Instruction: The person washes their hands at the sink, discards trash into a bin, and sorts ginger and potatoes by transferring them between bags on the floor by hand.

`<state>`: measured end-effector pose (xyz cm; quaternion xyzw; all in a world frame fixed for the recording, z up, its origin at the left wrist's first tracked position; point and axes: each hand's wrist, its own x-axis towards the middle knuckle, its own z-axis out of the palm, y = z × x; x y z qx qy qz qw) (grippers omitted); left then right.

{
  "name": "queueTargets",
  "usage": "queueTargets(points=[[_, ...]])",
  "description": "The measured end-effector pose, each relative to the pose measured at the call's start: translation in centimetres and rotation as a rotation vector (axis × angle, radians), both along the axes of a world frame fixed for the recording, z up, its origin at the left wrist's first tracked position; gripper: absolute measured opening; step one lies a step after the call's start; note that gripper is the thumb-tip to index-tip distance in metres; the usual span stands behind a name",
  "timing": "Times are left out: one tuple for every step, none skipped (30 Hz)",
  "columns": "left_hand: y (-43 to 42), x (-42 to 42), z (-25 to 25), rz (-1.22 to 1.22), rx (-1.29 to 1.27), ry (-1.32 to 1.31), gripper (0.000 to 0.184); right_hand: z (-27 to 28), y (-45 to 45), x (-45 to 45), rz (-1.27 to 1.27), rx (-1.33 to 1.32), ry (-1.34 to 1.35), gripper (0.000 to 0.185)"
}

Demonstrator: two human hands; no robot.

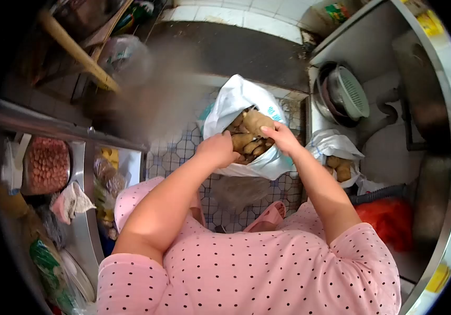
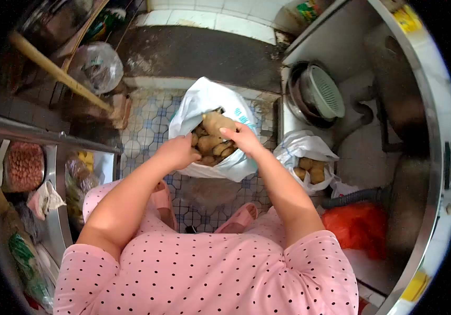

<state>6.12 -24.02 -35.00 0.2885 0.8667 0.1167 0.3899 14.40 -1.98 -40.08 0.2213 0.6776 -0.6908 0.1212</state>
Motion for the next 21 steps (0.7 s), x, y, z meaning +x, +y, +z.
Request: queueTargets(points=[[0.3,-0.1,-0.4,0.079,0.222,-0.087,0.072,1.3,-0.5,0.7,-0.12,-0.241,0.021,0.063],[0.6,0.0,-1.4,0.154,0.441,-0.18,0.08,2.2,-1.1,1.2,-0.127,-0.469,0.173,0.064],[0.9,0.3,-0.5,0.213,0.589,-0.289,0.086,3.5,-2.1,1.8,-0.183,-0.652,0.213,0.064],[1.2,0.5,0.5,0.264,0.733,-0.407,0.093,4.3,-2.8,2.2,-0.184,-0.753,0.272,0.065],[1.6,0.9,1.3,0.314,0.844,-0.491,0.092,5.2,-3.4,2.5,-0.176,-0.854,0.333,0.065],[1.9,1.2,2.1,0.367,0.952,-0.577,0.09,6.1,-4.3,2.7,-0.209,-0.82,0.386,0.064],[2.1,1.4,2.9,0.42,1.059,-0.666,0.089,6.7,-4.7,2.8,-0.209,-0.847,0.408,0.062],[2.5,1.6,3.2,0.434,1.114,-0.701,0.078,7.5,-5.2,3.0,-0.226,-0.839,0.421,0.061],[2.6,1.5,3.5,0.454,1.127,-0.729,0.074,8.7,-5.6,3.1,-0.243,-0.832,0.434,0.06],[2.7,1.5,3.8,0.474,1.14,-0.758,0.071,9.5,-5.7,3.2,-0.248,-0.858,0.421,0.06],[2.9,1.6,4.0,0.493,1.152,-0.788,0.067,10.2,-5.7,3.3,-0.253,-0.883,0.407,0.059],[3.0,1.6,4.1,0.509,1.164,-0.82,0.06,11.3,-5.8,3.4,-0.258,-0.908,0.395,0.059],[3.1,1.8,4.2,0.555,1.191,-0.853,0.058,12.3,-6.0,3.5,-0.319,-0.815,0.371,0.059],[3.2,2.1,4.2,0.601,1.215,-0.887,0.057,13.2,-6.4,3.5,-0.381,-0.723,0.347,0.059],[3.2,2.5,4.8,0.648,1.236,-0.923,0.056,13.9,-7.0,3.4,-0.445,-0.633,0.321,0.06],[3.0,2.8,5.3,0.662,1.25,-0.861,0.054,14.0,-7.4,3.4,-0.525,-0.515,0.319,0.059],[2.7,2.9,5.9,0.66,1.215,-0.82,0.052,14.3,-7.6,3.7,-0.54,-0.424,0.344,0.057],[2.0,3.2,7.8,0.658,1.179,-0.777,0.05,14.5,-7.9,4.1,-0.555,-0.334,0.368,0.054],[1.5,3.2,8.9,0.657,1.144,-0.733,0.048,14.7,-8.2,4.4,-0.569,-0.243,0.39,0.052],[1.3,2.3,8.0,0.534,1.112,-0.803,0.047,14.8,-8.5,4.7,-0.557,-0.285,0.413,0.052],[1.0,2.3,8.5,0.501,1.137,-0.863,0.047,14.7,-8.6,4.8,-0.511,-0.254,0.427,0.052]])
